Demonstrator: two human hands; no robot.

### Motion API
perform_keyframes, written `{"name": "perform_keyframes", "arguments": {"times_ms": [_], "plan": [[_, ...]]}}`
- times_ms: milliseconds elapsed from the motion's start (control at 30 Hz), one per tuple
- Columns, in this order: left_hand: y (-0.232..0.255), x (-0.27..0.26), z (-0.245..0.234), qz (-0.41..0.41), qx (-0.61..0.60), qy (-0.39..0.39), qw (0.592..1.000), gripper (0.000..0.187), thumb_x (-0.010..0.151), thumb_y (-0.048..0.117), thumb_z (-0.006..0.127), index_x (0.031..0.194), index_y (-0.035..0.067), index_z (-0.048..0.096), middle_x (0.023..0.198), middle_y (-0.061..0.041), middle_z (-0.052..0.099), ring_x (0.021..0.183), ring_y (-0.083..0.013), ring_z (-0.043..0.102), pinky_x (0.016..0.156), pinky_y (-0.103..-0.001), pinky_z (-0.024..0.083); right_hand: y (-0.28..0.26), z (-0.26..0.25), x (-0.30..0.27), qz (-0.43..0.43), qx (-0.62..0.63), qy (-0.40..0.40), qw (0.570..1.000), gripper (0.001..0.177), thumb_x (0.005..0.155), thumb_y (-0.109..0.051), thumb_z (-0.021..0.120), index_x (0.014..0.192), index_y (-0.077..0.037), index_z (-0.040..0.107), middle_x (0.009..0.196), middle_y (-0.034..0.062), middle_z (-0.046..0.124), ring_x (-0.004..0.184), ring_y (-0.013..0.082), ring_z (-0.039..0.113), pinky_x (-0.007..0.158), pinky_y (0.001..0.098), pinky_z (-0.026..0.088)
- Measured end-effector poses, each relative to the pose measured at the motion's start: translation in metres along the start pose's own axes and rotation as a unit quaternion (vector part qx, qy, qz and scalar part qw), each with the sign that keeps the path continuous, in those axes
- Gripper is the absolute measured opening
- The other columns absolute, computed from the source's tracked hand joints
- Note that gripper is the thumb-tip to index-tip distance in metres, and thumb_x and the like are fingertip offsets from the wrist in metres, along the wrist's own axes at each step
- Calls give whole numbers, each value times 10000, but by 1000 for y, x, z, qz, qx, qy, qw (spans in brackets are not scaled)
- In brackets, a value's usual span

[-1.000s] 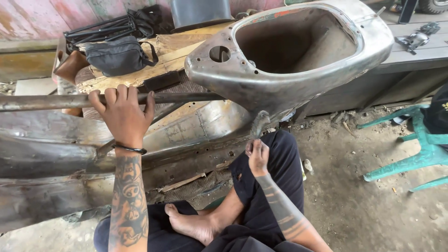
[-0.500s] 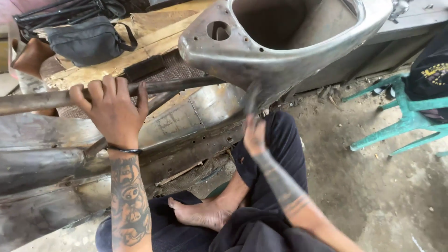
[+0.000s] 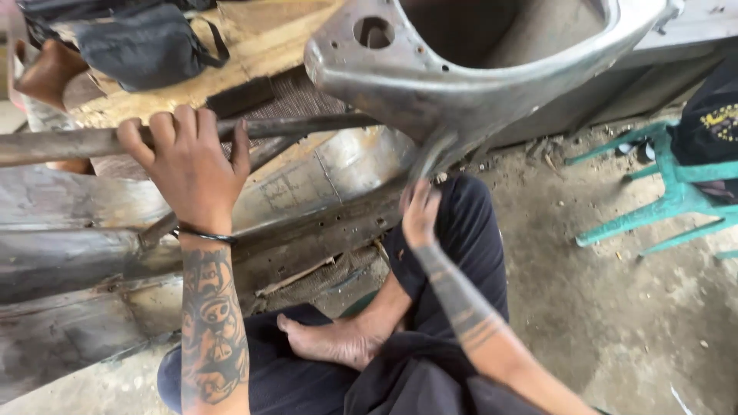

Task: The person sits on the ground and scrubs a large, curved metal part with a wire brush. They hold the part steady with one hand while scrubbing the surface and edges with the other hand.

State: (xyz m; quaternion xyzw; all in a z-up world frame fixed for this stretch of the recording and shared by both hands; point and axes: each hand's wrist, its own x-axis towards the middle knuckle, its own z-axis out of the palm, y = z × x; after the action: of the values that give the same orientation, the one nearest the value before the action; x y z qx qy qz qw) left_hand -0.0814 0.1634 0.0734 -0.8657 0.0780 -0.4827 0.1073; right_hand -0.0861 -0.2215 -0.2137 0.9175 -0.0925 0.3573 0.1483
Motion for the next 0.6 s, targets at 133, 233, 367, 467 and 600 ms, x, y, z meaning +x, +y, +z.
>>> {"name": "perform_keyframes", "arguments": {"times_ms": [133,233,367,467,600], "plan": [[0,1,-1,0,-3,-24,1000,472,1219,518,529,998,134,690,1006,-21,602,1009,-221,506,1127,-465,317,-19,-72,15,434,754,-108,481,412,1026,-463,549,790,-166,388,704,-15,428,636,90,458,579,282,380],[0,-6,7,-3,-14,-34,999,545,1259,531,457,1027,117,726,1018,-29,621,1015,-225,509,1149,-470,292,-1,-146,115,368,798,-40,476,463,1020,-500,501,737,-139,435,662,20,475,579,129,519,551,277,416],[-4,-1,4,29,-7,15,999,541,1338,477,485,1075,84,747,1052,-59,593,1034,-254,496,1184,-488,296,-1,-141,144,315,780,35,539,640,931,-703,413,591,-162,435,473,35,453,396,133,457,410,286,320],[-1,0,-5,18,4,-8,1000,462,1261,480,551,1074,106,748,1042,-40,616,1008,-235,514,1136,-455,313,-38,-71,6,445,721,-89,524,421,1057,-419,532,745,-199,353,644,-38,371,594,48,410,532,275,370],[-2,7,-7,28,2,-20,999,498,1254,493,479,995,121,686,983,-25,585,978,-216,481,1113,-435,329,-32,-118,66,316,756,-89,567,620,999,-663,416,569,-217,385,478,-74,359,411,51,313,436,268,212]]}}
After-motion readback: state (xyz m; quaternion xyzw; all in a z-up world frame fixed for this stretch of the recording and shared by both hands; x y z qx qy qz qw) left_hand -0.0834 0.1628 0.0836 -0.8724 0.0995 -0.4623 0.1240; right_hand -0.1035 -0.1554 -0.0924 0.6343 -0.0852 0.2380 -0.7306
